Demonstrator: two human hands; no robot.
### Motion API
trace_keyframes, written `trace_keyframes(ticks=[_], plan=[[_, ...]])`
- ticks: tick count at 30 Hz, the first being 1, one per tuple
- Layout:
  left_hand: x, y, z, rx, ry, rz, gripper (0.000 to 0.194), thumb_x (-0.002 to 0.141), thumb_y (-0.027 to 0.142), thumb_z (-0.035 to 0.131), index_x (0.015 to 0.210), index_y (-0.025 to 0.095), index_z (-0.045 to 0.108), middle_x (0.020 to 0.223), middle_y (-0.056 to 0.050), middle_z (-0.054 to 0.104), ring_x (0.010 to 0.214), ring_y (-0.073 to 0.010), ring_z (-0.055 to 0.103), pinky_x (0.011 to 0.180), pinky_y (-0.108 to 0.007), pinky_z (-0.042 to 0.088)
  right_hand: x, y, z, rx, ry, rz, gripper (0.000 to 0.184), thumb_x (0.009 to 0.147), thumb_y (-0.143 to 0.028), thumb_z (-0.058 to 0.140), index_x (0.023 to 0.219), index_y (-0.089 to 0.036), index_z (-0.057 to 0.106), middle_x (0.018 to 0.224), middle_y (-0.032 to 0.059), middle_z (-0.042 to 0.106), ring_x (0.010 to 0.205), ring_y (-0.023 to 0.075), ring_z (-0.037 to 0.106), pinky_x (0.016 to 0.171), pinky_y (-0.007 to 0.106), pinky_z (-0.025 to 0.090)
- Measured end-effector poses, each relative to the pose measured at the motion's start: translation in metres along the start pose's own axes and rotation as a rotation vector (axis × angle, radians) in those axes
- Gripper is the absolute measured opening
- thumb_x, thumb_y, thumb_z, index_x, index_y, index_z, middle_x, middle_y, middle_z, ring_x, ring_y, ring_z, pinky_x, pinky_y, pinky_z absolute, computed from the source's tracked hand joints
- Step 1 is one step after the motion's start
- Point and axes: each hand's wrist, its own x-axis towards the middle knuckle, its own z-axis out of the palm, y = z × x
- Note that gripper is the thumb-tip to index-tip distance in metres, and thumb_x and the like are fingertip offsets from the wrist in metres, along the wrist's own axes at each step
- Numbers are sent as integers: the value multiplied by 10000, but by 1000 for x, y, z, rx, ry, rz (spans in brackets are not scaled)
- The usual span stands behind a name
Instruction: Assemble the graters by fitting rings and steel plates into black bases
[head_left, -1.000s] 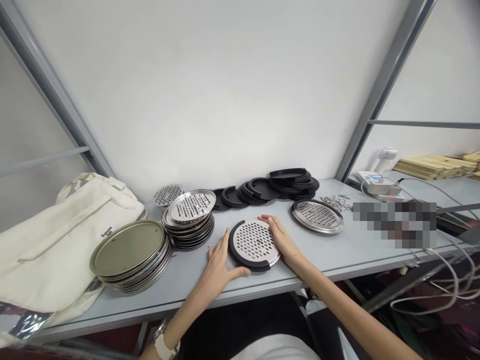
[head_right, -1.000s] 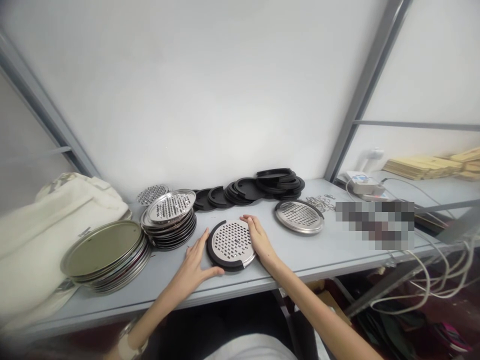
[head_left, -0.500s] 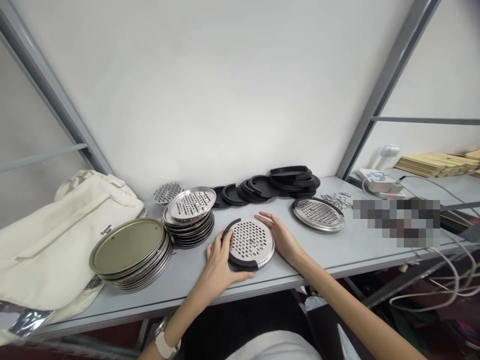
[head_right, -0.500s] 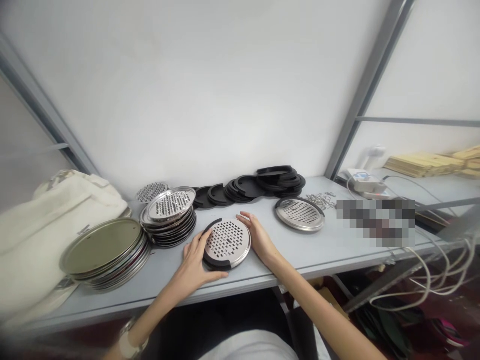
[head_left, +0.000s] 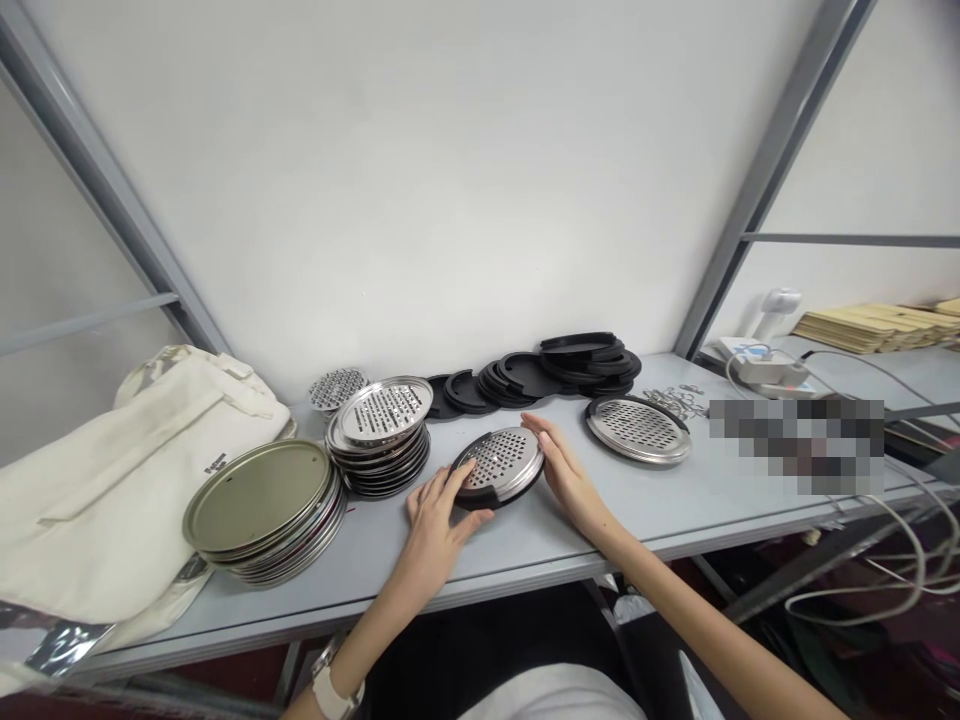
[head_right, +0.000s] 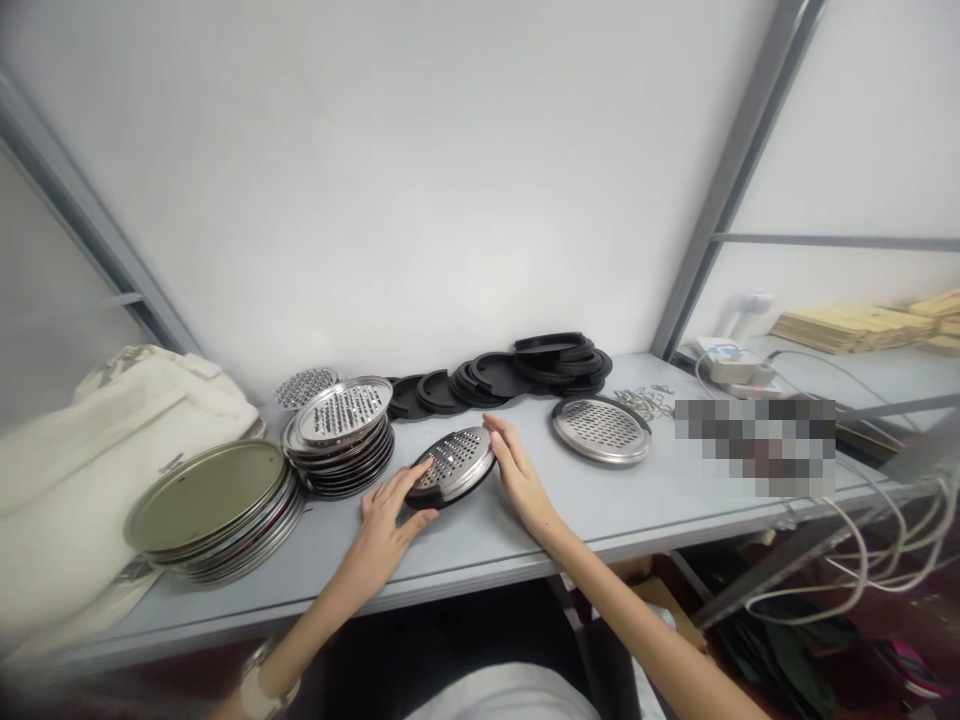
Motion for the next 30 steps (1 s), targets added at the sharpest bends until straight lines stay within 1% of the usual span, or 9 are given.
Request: trace_keyframes(ticks=[2,7,13,17,19,21,24,28,30], plan=[[0,0,-1,-13,6,10,531,875,549,463,1361,346,389,1366,-35,469,1304,-248,349,1078,-433,216,-2,1,-1,-42,-17,-33,541,883,-601,373,1299,-278,498,1375,12,494,1339,206,346,1128,368,256],[1,-2,-1,-80,1,10,601,860,523,511,1395,309,341,1381,-72,451,1293,-267,372,1067,-448,250,-1,5,-3,-44,-144,-89,551,929,-584,281,1385,-298,399,1475,-15,357,1379,195,267,1165,389,143],[2,-3,2,-143,38,-1,705,835,473,583,1428,319,234,1446,-70,373,1327,-268,329,1077,-454,232,4,15,-2,17,-182,-111,520,940,-559,278,1394,-324,377,1496,-31,316,1398,197,215,1168,414,107],[1,-1,5,-170,46,-67,704,830,438,596,1414,296,230,1437,-85,378,1321,-282,333,1065,-470,238,5,18,0,142,-177,-105,493,931,-532,342,1377,-329,393,1501,-29,306,1404,196,192,1161,418,117],[1,-1,7,-162,52,-102,749,785,431,646,1397,275,242,1422,-99,389,1312,-295,339,1058,-478,243,4,17,0,213,-175,-76,507,919,-523,379,1392,-343,359,1503,-28,303,1405,194,188,1154,414,141],[0,-1,9,-137,61,-103,835,712,421,714,1385,261,246,1414,-110,388,1319,-309,321,1060,-487,230,5,15,-1,301,-170,0,546,904,-528,399,1411,-344,310,1484,-5,341,1386,205,249,1137,420,192],[-1,-3,10,-111,71,-78,950,633,392,776,1389,261,216,1426,-115,361,1338,-315,286,1069,-490,212,7,12,-2,423,-144,132,620,865,-553,435,1413,-312,275,1399,55,462,1314,240,385,1095,449,274],[-2,-4,11,-100,72,-49,960,628,368,774,1391,257,201,1422,-120,358,1340,-312,285,1076,-491,198,11,14,-3,433,-90,185,643,816,-562,489,1371,-289,317,1307,89,542,1266,270,446,1056,479,318],[-2,-4,12,-79,70,-24,931,649,330,748,1394,253,195,1419,-119,360,1340,-301,288,1082,-487,188,12,18,-4,367,-55,172,612,817,-569,485,1344,-289,353,1308,83,540,1277,259,433,1074,469,296]])
